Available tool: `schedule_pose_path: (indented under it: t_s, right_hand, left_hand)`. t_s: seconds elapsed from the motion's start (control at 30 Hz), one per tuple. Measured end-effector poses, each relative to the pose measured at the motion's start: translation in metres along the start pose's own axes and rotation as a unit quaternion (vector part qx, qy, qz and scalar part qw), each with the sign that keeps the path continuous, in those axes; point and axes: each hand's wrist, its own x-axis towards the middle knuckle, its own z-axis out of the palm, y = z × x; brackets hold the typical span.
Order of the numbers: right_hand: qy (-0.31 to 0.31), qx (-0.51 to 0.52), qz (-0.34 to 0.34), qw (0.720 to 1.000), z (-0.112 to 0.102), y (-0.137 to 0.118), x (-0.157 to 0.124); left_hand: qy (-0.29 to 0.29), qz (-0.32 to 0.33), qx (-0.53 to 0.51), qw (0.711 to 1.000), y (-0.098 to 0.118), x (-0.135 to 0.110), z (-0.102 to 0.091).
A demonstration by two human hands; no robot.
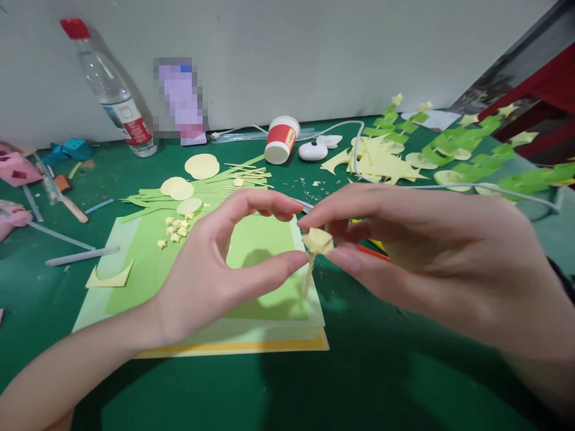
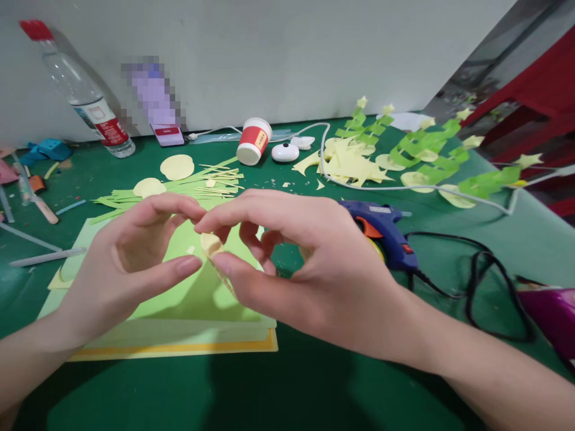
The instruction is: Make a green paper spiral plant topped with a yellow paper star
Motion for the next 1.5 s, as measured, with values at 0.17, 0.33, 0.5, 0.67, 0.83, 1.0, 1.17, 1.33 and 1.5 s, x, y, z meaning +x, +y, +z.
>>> schedule_pose_path:
  t_s: [0.17, 0.33, 0.5, 0.67, 0.83, 1.0, 1.17, 1.33, 1.5]
  right_hand:
    - [-0.004, -0.019, -0.019, 1.0, 0.0002, -0.0015, -0.001]
    - [0.0, -0.034, -0.034, 0.999, 0.0012, -0.0019, -0.0024]
    - [0.006, -0.046, -0.039, 0.998, 0.0021, -0.002, -0.0034]
    - [0.023, -0.045, -0.049, 0.998, 0.0029, -0.0003, -0.0032]
    - [0.029, -0.068, -0.055, 0.996, 0.0029, -0.0004, -0.0032]
    - [0.066, -0.104, -0.069, 0.99, 0.0041, -0.0002, -0.0039]
    - [0.076, -0.119, -0.073, 0.987, 0.0048, -0.0014, -0.0036]
    - [0.067, -0.118, -0.079, 0.988, 0.004, -0.0034, -0.0019]
    - [0.05, -0.114, -0.087, 0.988, 0.0009, -0.0067, 0.0002]
  left_hand:
    - [-0.003, 0.006, 0.012, 1.0, 0.0003, -0.0005, -0.0002]
    - [0.003, 0.008, 0.01, 1.0, 0.0001, -0.0011, 0.0009]
    - [0.004, 0.009, 0.009, 1.0, 0.0011, -0.0021, 0.0014]
    - [0.006, 0.012, 0.006, 1.0, 0.0014, -0.0008, 0.0013]
    - [0.007, 0.007, 0.008, 1.0, 0.0014, -0.0001, 0.001]
    - [0.01, 0.006, 0.018, 1.0, 0.0013, -0.0009, 0.0008]
    - [0.007, 0.009, 0.014, 1.0, 0.001, -0.0005, 0.0008]
    - [-0.003, 0.0, 0.005, 1.0, 0.0011, -0.0007, 0.0006]
    - [-0.004, -0.003, 0.004, 1.0, 0.0, -0.0011, 0.001]
